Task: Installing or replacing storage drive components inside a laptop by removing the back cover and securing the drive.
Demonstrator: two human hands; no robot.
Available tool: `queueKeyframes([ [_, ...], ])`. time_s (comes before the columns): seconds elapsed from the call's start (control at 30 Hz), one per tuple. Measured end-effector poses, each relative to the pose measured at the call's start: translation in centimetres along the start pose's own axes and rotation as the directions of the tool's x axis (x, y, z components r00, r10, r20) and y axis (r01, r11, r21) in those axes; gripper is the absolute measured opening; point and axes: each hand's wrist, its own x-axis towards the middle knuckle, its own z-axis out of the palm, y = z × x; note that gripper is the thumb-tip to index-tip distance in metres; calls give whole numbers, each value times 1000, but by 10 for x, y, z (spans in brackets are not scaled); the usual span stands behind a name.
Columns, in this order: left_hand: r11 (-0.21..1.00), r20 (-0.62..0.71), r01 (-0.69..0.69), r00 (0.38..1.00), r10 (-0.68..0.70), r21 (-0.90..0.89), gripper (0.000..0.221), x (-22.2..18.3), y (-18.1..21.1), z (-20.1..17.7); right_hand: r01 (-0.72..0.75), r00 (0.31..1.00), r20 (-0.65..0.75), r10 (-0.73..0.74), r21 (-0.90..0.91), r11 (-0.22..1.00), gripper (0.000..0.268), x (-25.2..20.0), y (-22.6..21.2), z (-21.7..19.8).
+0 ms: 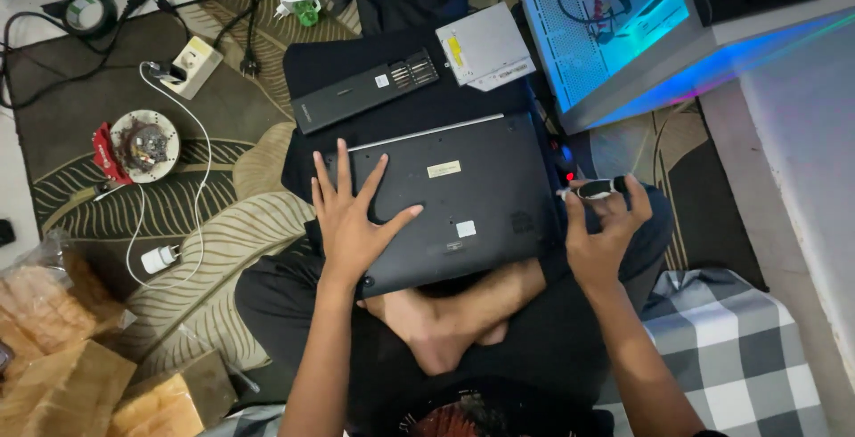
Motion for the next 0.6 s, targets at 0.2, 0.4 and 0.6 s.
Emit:
queueKeyframes([
  [0.2, 998, 7, 29, 1000, -30, 62, 79, 0, -3, 5, 66, 997, 51, -63, -65, 996, 72, 0, 11, 0],
  [0.4, 993, 2, 71, 997, -71, 93, 76, 3, -4, 9, 217, 976, 65, -208, -331, 918, 80, 3, 11, 5],
  [0.6, 990, -15, 103, 995, -102, 91, 74, 15, -4, 14, 207, 970, 165, -180, -164, 965, 59, 15, 20, 12],
])
